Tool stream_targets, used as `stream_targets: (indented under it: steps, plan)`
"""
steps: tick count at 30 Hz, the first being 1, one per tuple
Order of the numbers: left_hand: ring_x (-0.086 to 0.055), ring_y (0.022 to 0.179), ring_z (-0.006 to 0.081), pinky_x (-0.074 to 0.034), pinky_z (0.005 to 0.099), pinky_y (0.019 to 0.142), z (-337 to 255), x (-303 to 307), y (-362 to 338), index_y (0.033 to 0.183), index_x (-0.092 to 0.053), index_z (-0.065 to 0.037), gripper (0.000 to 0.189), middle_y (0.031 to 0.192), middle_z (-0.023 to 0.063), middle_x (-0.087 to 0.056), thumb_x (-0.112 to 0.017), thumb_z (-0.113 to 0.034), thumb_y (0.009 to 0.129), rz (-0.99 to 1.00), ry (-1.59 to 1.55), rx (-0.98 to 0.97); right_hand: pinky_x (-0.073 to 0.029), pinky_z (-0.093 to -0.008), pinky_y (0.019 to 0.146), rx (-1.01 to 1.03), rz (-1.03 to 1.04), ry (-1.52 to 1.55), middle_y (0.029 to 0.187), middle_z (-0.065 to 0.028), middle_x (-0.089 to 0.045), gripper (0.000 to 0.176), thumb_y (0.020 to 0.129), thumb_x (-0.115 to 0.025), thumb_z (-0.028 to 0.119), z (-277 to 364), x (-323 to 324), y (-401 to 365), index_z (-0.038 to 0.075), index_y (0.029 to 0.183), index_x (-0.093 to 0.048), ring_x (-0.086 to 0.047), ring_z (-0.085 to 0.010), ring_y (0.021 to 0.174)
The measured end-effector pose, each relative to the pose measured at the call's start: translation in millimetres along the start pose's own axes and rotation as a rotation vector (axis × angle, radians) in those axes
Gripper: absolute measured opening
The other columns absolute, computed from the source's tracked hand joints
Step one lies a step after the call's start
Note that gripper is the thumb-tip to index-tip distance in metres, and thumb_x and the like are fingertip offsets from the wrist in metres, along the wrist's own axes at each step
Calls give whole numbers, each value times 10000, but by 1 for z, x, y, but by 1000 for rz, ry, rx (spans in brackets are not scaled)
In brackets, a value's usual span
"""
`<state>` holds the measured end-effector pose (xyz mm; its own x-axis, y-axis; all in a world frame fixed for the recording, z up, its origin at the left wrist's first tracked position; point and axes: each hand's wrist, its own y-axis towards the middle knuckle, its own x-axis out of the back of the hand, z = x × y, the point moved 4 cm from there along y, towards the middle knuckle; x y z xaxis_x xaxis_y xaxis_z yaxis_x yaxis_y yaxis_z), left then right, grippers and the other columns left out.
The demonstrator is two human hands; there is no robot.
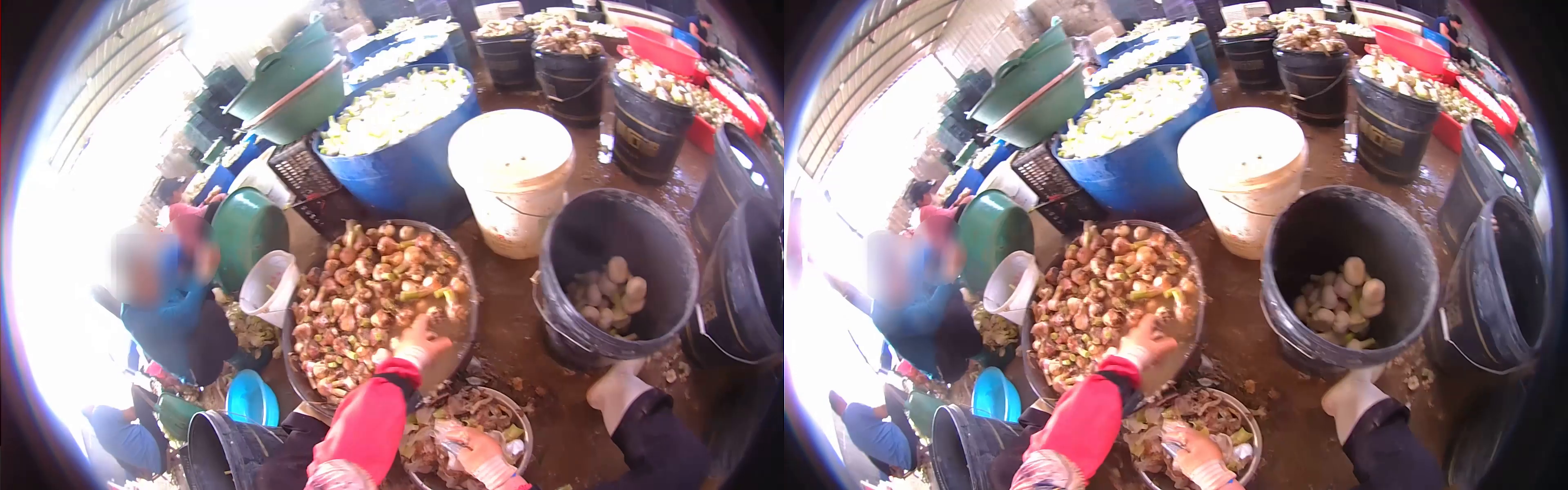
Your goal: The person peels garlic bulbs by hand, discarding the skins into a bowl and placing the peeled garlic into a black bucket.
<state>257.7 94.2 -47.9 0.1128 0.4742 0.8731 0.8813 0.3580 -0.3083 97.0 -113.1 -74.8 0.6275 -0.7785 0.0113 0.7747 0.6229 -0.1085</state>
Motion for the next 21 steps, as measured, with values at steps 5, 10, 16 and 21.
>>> stream_targets:
  steps: [5, 10, 16, 21]
  plan:
    - [-618, 942, 315, -474, 398, 818, 47, -40, 27, 1209, -578, -139, 416, 995, 174, -648, -574, -198, 798, 280, 68, -34, -487, -361, 739, -194, -125, -35, 895, -145, -665, 188, 845, -631, 265, 4, 10, 6, 116, 955, -663, -644, -300, 835]
    - [-435, 567, 34, -335, 201, 497, 18, -2, -61, 1051, -651, -40, 234, 668, -47, -522, -566, -120, 849, 438, -912, -8, -441, -307, 949, -250, -349, 507, 1143, -100, -602, 394, 810, -593, -26, -19, 12, 9, -14, 1200, -540, -568, -196, 1077]
    - [-465, 626, 32, -370, 191, 556, -14, -18, -178, 1016, -640, 8, 256, 699, -38, -538, -652, -165, 829, 669, -989, -106, -504, -272, 763, -277, -203, 830, 1107, -59, -572, 428, 888, -583, 118, 42, 21, -6, 130, 1304, -483, -564, -141, 909]
    - [-520, 550, 109, -402, 238, 486, 11, -56, -227, 808, -576, -55, 154, 685, 11, -571, -642, -187, 852, 295, -1411, 421, -456, -216, 659, -203, -475, 820, 930, 25, -553, 231, 842, -624, 42, 8, 27, -14, 113, 1051, -558, -505, -64, 748]
